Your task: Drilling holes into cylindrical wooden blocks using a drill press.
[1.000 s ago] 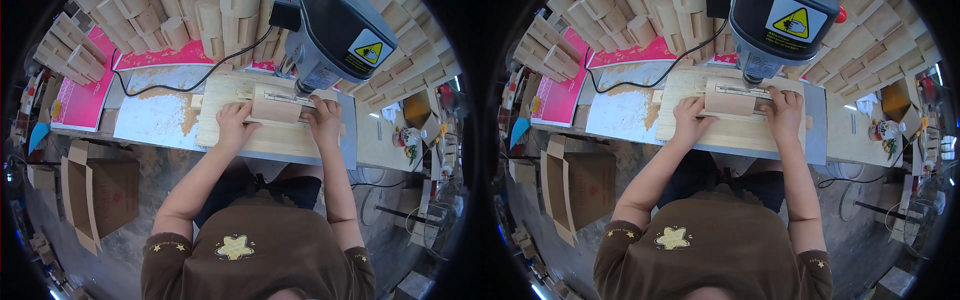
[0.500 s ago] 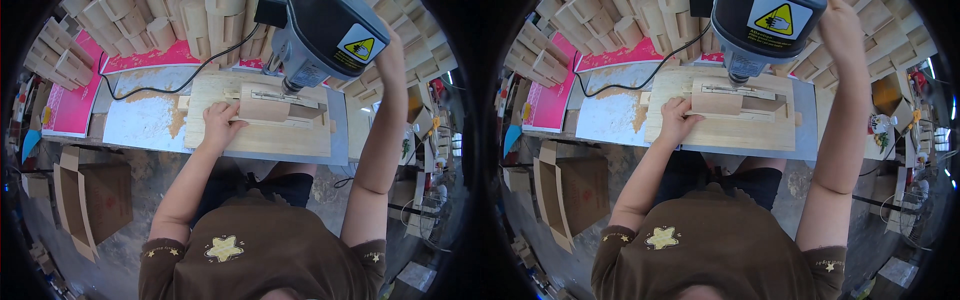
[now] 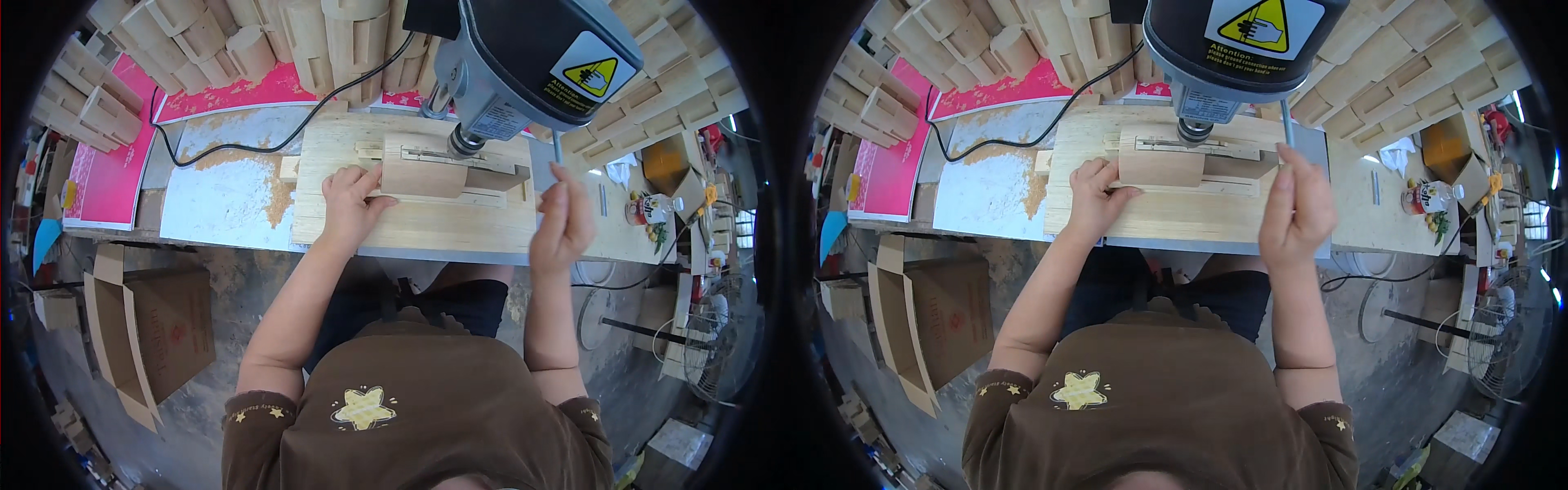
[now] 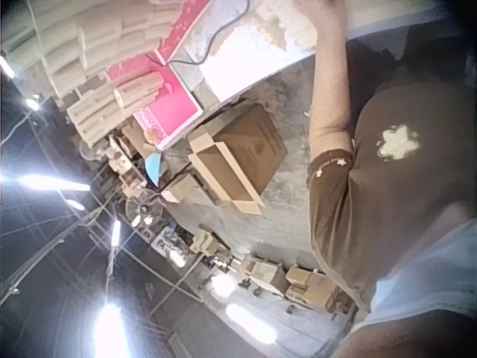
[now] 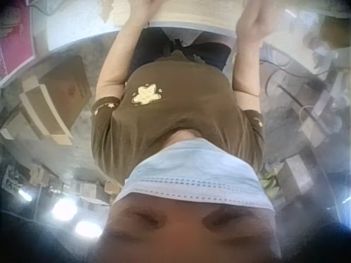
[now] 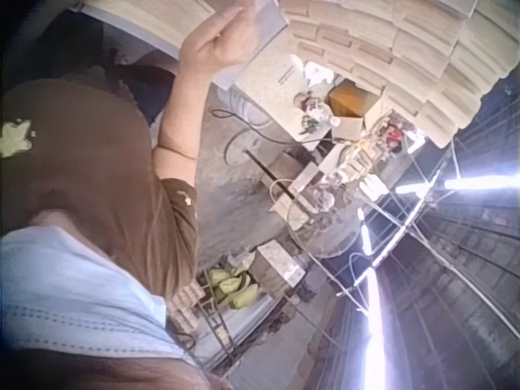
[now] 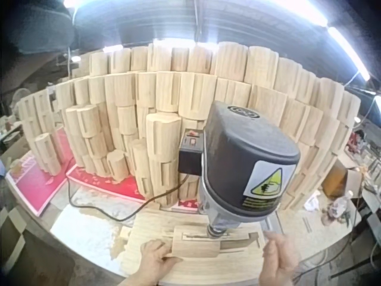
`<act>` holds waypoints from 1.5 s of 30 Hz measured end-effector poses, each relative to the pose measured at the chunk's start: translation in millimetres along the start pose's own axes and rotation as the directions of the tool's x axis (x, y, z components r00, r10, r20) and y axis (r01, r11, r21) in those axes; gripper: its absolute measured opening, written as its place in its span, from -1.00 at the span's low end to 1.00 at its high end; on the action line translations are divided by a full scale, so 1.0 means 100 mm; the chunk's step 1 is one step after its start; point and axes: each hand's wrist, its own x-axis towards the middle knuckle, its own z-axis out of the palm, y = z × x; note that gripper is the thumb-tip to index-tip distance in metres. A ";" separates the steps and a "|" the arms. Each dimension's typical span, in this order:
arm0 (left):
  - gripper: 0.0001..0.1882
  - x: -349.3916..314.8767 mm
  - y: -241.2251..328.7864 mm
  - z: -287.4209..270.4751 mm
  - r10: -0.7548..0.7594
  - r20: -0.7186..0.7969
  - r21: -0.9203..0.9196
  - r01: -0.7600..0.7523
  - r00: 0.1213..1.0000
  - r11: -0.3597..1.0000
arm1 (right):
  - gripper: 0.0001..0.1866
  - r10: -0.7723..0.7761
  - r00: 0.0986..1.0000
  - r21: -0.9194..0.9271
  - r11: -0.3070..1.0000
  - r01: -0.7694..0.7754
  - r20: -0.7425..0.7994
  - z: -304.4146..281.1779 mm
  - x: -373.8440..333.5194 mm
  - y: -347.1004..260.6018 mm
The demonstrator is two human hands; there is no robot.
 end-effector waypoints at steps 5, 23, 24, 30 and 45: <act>-0.41 0.02 0.00 0.03 0.010 0.016 -0.013 -0.010 1.000 1.000 | -0.80 -0.110 0.990 0.086 0.989 0.117 -0.087 0.37 -0.22 0.38; -0.42 0.08 0.28 0.31 0.040 0.017 -0.002 -0.040 0.999 0.999 | -0.66 -0.046 0.998 0.167 0.985 0.040 0.032 -0.02 1.84 0.72; -0.42 0.08 0.29 0.30 0.034 0.017 -0.001 -0.034 0.999 0.999 | -0.66 -0.045 0.998 0.170 0.985 0.038 0.037 -0.05 1.79 0.58; -0.43 0.03 0.24 0.26 0.014 0.024 0.001 -0.014 1.000 1.000 | -0.71 0.082 0.995 0.075 0.993 -0.087 0.063 -0.31 0.90 -0.18; -0.44 0.06 0.23 0.30 0.017 0.044 0.014 -0.017 0.999 1.000 | -0.86 -0.234 0.966 0.199 0.947 0.253 -0.114 0.35 -0.19 0.50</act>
